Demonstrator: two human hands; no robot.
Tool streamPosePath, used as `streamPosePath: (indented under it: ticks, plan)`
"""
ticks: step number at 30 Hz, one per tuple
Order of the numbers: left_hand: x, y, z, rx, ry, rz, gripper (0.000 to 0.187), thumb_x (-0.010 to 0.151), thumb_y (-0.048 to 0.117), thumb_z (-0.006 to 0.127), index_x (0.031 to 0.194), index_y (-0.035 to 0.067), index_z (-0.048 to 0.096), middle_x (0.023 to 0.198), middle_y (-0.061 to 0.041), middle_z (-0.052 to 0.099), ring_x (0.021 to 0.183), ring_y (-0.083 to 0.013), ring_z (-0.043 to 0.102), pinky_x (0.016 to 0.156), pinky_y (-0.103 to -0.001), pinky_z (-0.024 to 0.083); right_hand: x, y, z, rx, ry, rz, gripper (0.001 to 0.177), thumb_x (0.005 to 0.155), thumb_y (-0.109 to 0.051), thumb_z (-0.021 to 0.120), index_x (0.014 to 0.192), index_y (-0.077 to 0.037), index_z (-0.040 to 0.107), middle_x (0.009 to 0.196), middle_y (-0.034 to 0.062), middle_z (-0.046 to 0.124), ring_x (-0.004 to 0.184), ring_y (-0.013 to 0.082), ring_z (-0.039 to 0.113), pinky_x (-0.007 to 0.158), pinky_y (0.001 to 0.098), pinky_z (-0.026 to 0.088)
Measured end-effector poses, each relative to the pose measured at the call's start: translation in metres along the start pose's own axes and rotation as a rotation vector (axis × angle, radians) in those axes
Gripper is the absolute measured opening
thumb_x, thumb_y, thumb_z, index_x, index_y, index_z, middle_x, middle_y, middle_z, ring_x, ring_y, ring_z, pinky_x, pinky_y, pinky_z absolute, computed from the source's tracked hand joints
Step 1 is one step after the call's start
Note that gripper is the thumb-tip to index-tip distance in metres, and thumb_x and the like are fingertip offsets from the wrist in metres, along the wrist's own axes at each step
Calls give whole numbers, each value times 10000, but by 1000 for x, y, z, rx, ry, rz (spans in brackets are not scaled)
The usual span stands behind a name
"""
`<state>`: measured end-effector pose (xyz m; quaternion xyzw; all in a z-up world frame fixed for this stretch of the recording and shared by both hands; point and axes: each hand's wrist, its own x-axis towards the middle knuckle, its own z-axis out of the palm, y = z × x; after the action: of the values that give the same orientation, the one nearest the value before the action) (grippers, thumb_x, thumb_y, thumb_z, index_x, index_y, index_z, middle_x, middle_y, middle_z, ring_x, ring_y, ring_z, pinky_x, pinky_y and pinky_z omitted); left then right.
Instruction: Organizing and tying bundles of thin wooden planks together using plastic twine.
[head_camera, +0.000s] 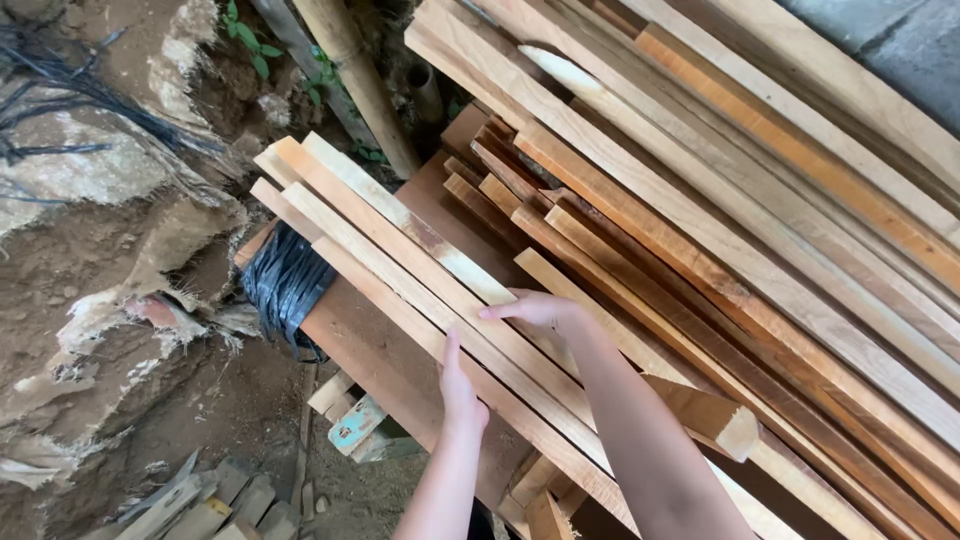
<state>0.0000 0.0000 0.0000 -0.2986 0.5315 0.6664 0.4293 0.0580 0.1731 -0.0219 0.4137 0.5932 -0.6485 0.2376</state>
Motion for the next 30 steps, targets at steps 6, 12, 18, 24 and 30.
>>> streamPosePath:
  ticks: [6, 12, 18, 24, 30]
  plan:
    - [-10, 4, 7, 10, 10, 10, 666, 880, 299, 651, 1460, 25, 471, 1360, -164, 616, 1207, -246, 603, 1001, -355, 480, -3, -13, 4, -10, -29, 73, 1050, 606, -677, 659, 1474, -93, 571, 1642, 133, 410, 1544, 341, 331, 1248, 519, 249]
    - [-13, 11, 10, 122, 34, -15, 654, 903, 330, 618, 1464, 41, 448, 1341, -182, 597, 1209, -279, 600, 1000, -397, 487, 7, -7, 5, -133, -9, 49, 1089, 550, -769, 609, 1449, -154, 611, 1620, 110, 448, 1534, 351, 345, 1249, 561, 252]
    - [3, 7, -5, 303, -20, 8, 896, 834, 471, 641, 1550, 43, 315, 1517, -170, 484, 1403, -275, 473, 1169, -426, 365, -8, -16, 10, -16, 74, 95, 1145, 609, -680, 686, 1503, 5, 482, 1623, 198, 401, 1525, 379, 355, 1232, 551, 302]
    - [4, 38, -24, 624, -166, -104, 829, 847, 557, 618, 1495, 64, 466, 1347, -189, 644, 1146, -270, 684, 936, -371, 553, 3, 2, 16, -98, 323, -90, 1082, 638, -623, 772, 1460, 27, 503, 1479, 190, 574, 1370, 315, 568, 1131, 386, 458]
    - [30, 80, -55, 1021, -367, -124, 741, 835, 617, 612, 1350, 84, 619, 1162, -102, 711, 1060, -194, 694, 863, -331, 522, -20, -13, 37, -482, 596, -161, 999, 707, -741, 729, 1405, -44, 567, 1331, 163, 668, 1181, 317, 679, 1015, 408, 545]
